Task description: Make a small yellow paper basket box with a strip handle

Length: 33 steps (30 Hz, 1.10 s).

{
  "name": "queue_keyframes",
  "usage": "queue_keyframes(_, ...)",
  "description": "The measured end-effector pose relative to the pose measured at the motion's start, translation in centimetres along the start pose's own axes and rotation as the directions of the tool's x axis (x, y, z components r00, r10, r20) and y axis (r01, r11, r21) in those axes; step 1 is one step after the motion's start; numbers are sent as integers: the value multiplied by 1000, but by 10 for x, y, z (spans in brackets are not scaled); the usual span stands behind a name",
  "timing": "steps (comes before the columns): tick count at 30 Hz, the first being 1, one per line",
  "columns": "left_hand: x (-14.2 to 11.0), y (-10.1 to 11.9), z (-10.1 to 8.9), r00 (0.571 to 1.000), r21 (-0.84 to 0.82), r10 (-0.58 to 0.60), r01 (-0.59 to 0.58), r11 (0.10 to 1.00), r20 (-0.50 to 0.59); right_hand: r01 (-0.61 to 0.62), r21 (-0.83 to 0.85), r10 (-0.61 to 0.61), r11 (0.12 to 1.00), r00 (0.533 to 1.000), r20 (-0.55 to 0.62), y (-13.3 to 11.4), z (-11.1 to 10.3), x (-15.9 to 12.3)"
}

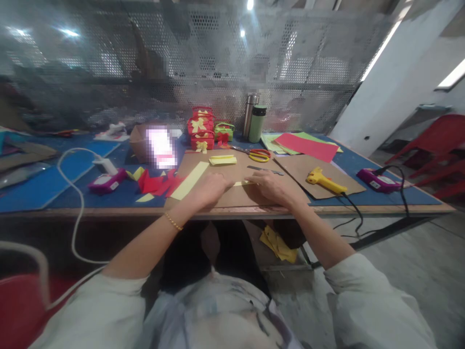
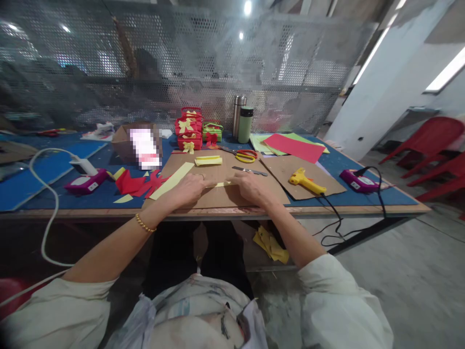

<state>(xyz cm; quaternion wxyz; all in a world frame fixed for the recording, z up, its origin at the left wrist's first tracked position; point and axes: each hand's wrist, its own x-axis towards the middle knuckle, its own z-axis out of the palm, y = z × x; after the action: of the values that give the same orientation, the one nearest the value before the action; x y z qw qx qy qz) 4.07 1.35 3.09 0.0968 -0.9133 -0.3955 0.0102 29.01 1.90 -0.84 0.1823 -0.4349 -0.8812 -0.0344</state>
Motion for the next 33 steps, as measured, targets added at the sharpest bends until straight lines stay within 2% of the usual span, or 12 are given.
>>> queue_keyframes(5, 4, 6, -5, 1000, 5, 0, 0, 1000, -13, -26, 21, 26, 999, 1000, -11, 8, -3, -7)
queue_keyframes(9, 6, 15, -13, 999, 48, 19, -20, 999, 26, -72, 6, 72, 997, 997, -4, 9, -7, -4)
queue_keyframes(12, 6, 17, -16, 998, 72, 21, -26, 997, 65, -111, 40, 113, 993, 992, -61, 11, -11, -3)
queue_keyframes(15, 7, 18, -16, 997, 78, 25, -31, 996, 76, -71, 74, 81, 995, 987, -140, 10, -13, -3)
queue_keyframes(18, 8, 19, -18, 995, 54, 19, -24, 998, 93, -52, 81, 59, 995, 994, -88, 4, -11, -1)
queue_keyframes(21, 12, 23, -19, 992, -2, 7, -7, 1000, 128, -82, 64, 84, 995, 996, -21, -1, -8, 1)
queue_keyframes(29, 29, 21, -3, 993, -120, 64, -52, 991, 99, -117, 4, 117, 993, 993, -30, -3, -4, 6)
queue_keyframes(33, 27, 13, -9, 997, -191, 48, -36, 981, 60, -85, -47, 86, 995, 996, 17, -6, -6, 6)
